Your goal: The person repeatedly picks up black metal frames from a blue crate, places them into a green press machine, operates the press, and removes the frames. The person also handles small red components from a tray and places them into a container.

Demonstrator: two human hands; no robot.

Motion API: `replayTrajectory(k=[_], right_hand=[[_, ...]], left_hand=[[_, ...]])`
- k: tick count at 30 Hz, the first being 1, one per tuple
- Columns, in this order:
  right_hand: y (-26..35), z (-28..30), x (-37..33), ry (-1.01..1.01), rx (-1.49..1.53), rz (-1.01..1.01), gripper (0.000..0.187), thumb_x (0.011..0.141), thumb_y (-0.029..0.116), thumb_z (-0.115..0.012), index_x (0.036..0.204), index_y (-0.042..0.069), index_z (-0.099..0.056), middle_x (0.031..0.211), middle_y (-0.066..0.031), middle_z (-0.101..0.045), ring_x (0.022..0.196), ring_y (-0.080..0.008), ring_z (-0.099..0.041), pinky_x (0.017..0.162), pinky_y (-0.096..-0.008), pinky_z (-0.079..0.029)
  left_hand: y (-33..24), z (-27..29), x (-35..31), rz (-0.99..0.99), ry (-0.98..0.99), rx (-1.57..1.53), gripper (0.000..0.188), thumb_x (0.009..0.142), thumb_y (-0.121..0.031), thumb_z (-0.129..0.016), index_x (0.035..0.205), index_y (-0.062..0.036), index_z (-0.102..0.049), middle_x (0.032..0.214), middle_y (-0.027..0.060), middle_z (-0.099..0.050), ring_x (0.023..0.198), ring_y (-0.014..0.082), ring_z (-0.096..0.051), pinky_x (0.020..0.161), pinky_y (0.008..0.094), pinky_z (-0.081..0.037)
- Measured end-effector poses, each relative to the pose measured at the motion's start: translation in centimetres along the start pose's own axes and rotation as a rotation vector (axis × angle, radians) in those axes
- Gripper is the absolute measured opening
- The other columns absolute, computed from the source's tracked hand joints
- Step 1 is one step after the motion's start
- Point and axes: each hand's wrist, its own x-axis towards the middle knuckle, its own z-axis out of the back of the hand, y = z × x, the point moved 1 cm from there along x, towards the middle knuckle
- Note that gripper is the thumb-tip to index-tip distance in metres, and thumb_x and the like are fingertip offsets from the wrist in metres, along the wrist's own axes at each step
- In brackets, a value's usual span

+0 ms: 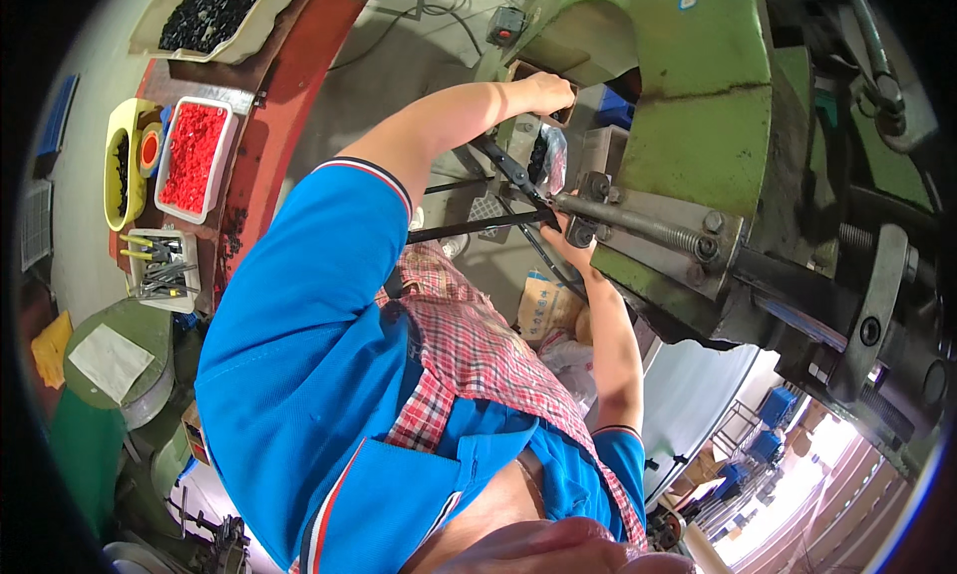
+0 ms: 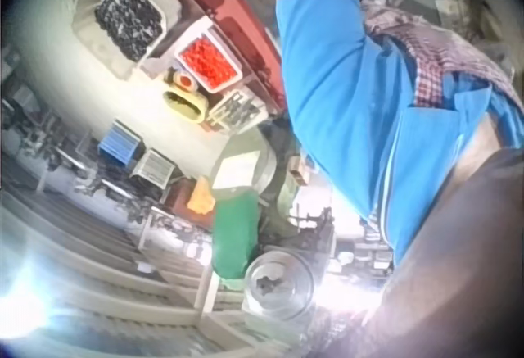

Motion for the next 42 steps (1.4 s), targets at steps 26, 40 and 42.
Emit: replayTrajectory(k=[26,40,42], right_hand=[[-1.2,-3.5,-1.0,-0.117,0.353,-0.074,0.046,0.083,0.039,-0.063,0.125,0.023,-0.056,0.092,-0.0144,-0.068,0.078,-0.0310,-0.068,0.066,-0.0407,-0.056],[0.9,3.3,1.8,-0.137,0.141,0.120,0.032,0.073,0.027,-0.074,0.097,0.008,-0.063,0.081,-0.0077,-0.066,0.074,-0.0280,-0.066,0.067,-0.0387,-0.053],[0.9,3.4,1.9,-0.157,0.152,0.154,0.035,0.073,0.028,-0.074,0.099,0.006,-0.064,0.081,-0.0073,-0.066,0.074,-0.0278,-0.066,0.067,-0.0385,-0.053]], left_hand=[[-3.2,6.7,-5.2,0.298,-0.415,-0.681,0.023,0.075,-0.018,-0.069,0.091,-0.0011,-0.070,0.082,0.0093,-0.072,0.073,0.0160,-0.068,0.066,0.0313,-0.051],[-15.8,6.6,-16.4,0.079,-0.283,-0.651,0.044,0.091,-0.034,-0.063,0.069,0.0037,-0.062,0.063,0.0183,-0.061,0.059,0.0347,-0.062,0.059,0.0418,-0.049],[-14.1,5.9,-16.0,-0.196,-0.378,-0.277,0.035,0.092,-0.031,-0.062,0.081,0.0029,-0.063,0.071,0.0157,-0.064,0.064,0.0334,-0.063,0.060,0.0412,-0.051]])
